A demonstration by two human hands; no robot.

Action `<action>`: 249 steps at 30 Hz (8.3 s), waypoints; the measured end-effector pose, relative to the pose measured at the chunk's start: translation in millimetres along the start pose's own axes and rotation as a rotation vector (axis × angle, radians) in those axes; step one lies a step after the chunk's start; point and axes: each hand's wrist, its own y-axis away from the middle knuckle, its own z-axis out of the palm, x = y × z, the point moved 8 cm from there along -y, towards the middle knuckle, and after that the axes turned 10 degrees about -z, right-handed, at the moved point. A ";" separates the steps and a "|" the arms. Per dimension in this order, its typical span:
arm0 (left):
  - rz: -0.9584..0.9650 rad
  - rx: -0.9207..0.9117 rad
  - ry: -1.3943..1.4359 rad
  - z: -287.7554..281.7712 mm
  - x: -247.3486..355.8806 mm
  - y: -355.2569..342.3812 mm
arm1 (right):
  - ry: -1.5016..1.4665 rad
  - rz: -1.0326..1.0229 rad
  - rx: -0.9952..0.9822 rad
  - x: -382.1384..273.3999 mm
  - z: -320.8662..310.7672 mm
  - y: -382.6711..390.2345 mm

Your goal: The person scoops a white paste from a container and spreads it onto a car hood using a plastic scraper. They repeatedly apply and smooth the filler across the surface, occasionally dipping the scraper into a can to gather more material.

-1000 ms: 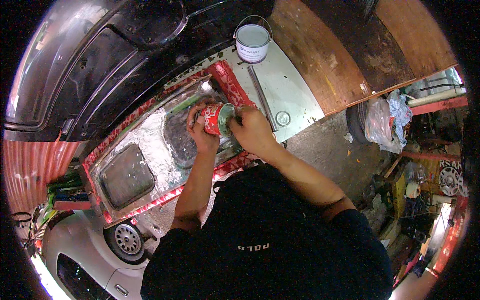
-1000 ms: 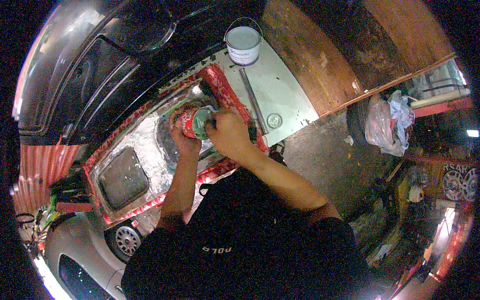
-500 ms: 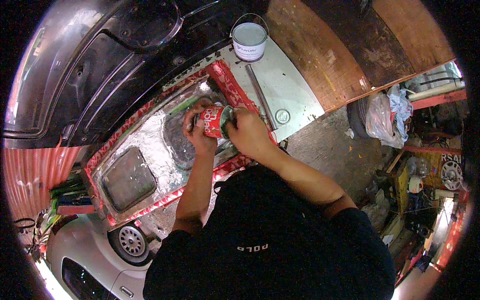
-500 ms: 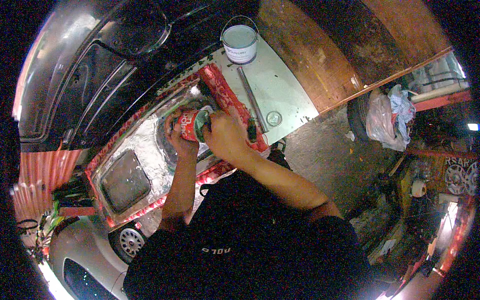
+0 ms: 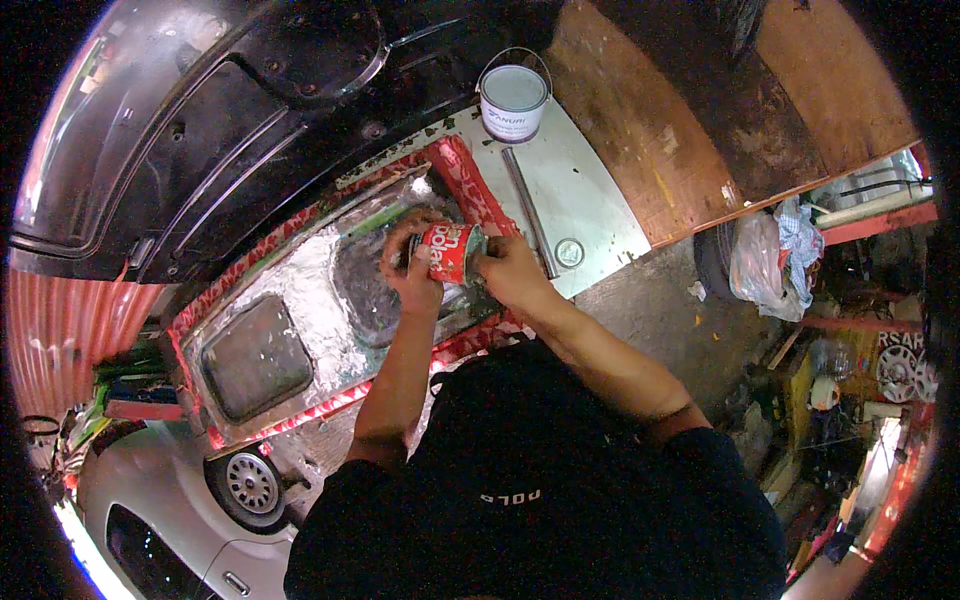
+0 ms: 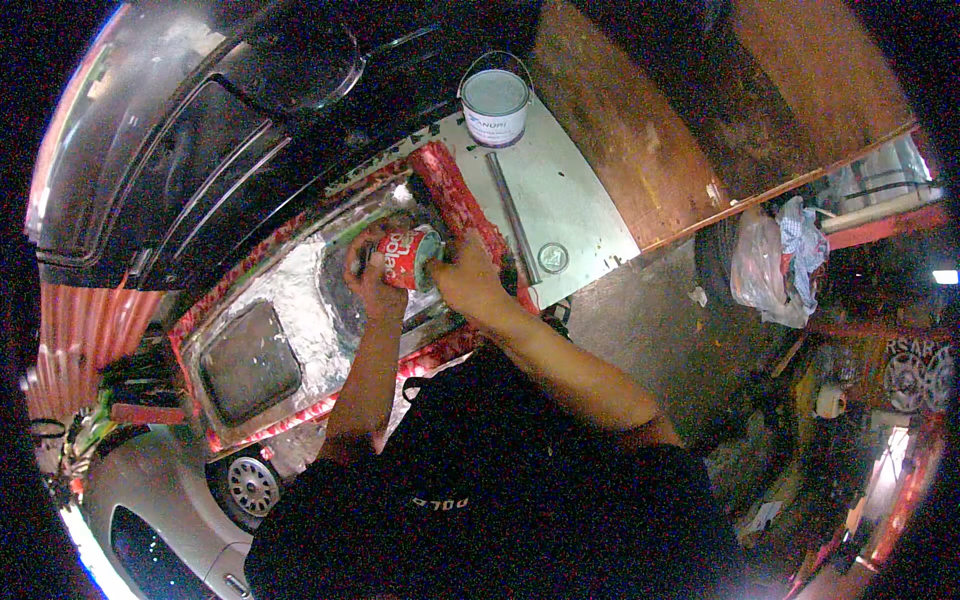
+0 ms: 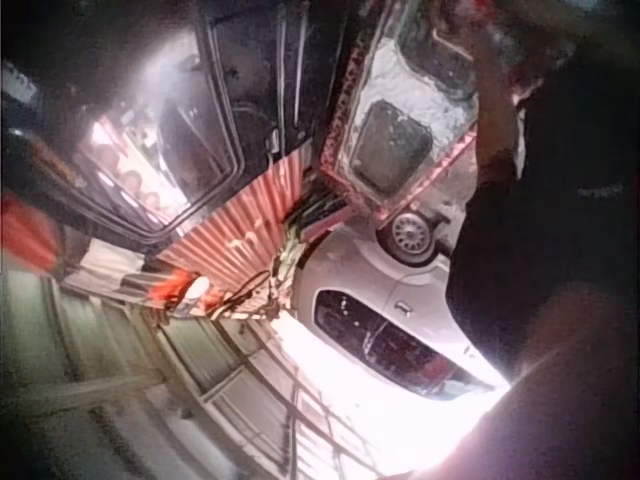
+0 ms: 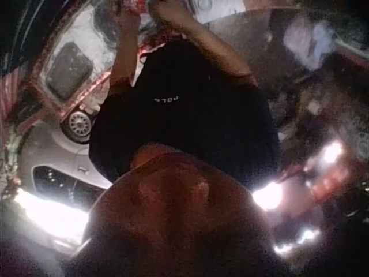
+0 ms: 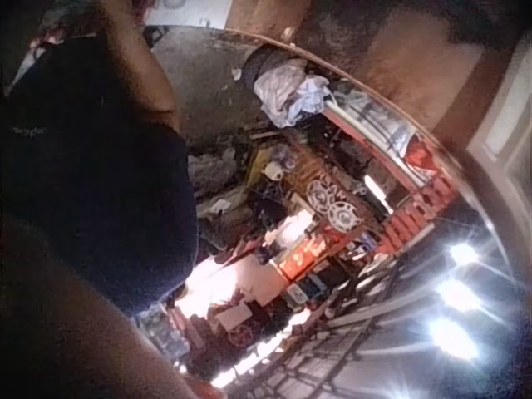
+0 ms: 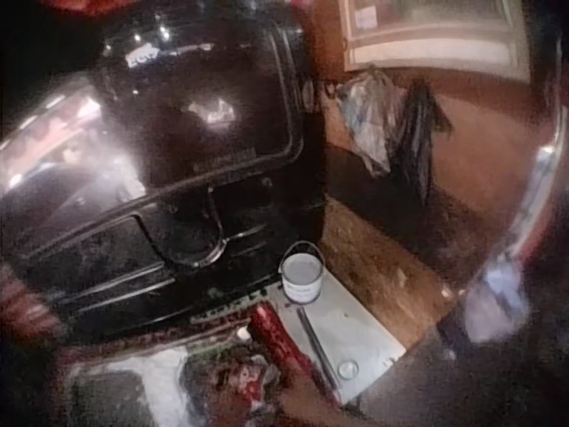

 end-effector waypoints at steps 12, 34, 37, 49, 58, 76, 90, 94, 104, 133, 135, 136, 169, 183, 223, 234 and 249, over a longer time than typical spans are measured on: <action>0.142 0.036 -0.136 -5.0 5.9 -1.5 | -0.815 0.593 -0.214 -63.3 -4.0 21.6; -0.551 0.305 0.564 -17.9 -128.7 35.3 | -0.977 0.398 0.033 -40.8 -67.2 24.0; -0.588 0.193 0.301 -3.7 -165.8 45.0 | -1.019 0.361 0.136 -20.9 -94.8 25.2; -0.565 -0.372 -0.558 85.0 -230.1 24.6 | -0.997 0.428 0.298 120.4 -183.9 -4.2; -0.491 -0.234 -1.021 59.3 -320.6 17.1 | -0.930 0.476 0.205 205.5 -203.5 -54.7; -0.623 -0.165 -1.671 25.6 -334.3 64.5 | -0.996 0.682 0.115 290.1 -182.5 -18.5; -0.599 -0.188 -1.788 35.9 -329.5 104.9 | -1.093 0.761 0.220 316.4 -163.1 23.2; -0.512 -0.182 -1.793 40.4 -328.0 107.4 | -1.170 0.747 0.248 311.6 -168.4 26.7; -0.668 -0.160 -1.086 66.4 -299.2 83.8 | -1.231 0.673 0.265 282.0 -192.0 9.9; -0.481 -0.340 -0.877 36.7 -348.4 37.4 | -0.988 0.511 0.178 257.9 -185.6 -66.3; -0.338 -0.364 -1.167 70.3 -330.2 21.0 | -0.973 0.522 0.217 264.9 -194.5 -67.3; -0.142 -0.399 -1.499 93.8 -311.1 14.1 | -0.976 0.540 0.232 268.2 -195.1 -65.0; -0.228 0.851 -1.146 -142.4 -57.1 134.1 | -0.885 0.678 -0.351 157.3 13.4 -19.6; -0.597 0.653 -0.980 -256.5 -112.1 122.0 | -0.636 0.684 -0.066 139.5 95.6 16.8; -0.908 0.230 0.430 -134.3 -12.5 83.6 | 0.212 -0.455 -0.277 -88.0 71.4 2.4; -0.963 0.068 0.583 -116.1 -18.0 69.6 | 0.328 -0.766 -0.280 -172.0 36.1 16.1; -0.965 0.186 0.599 -49.6 42.2 53.5 | 0.240 -0.796 -0.233 -201.0 4.8 16.5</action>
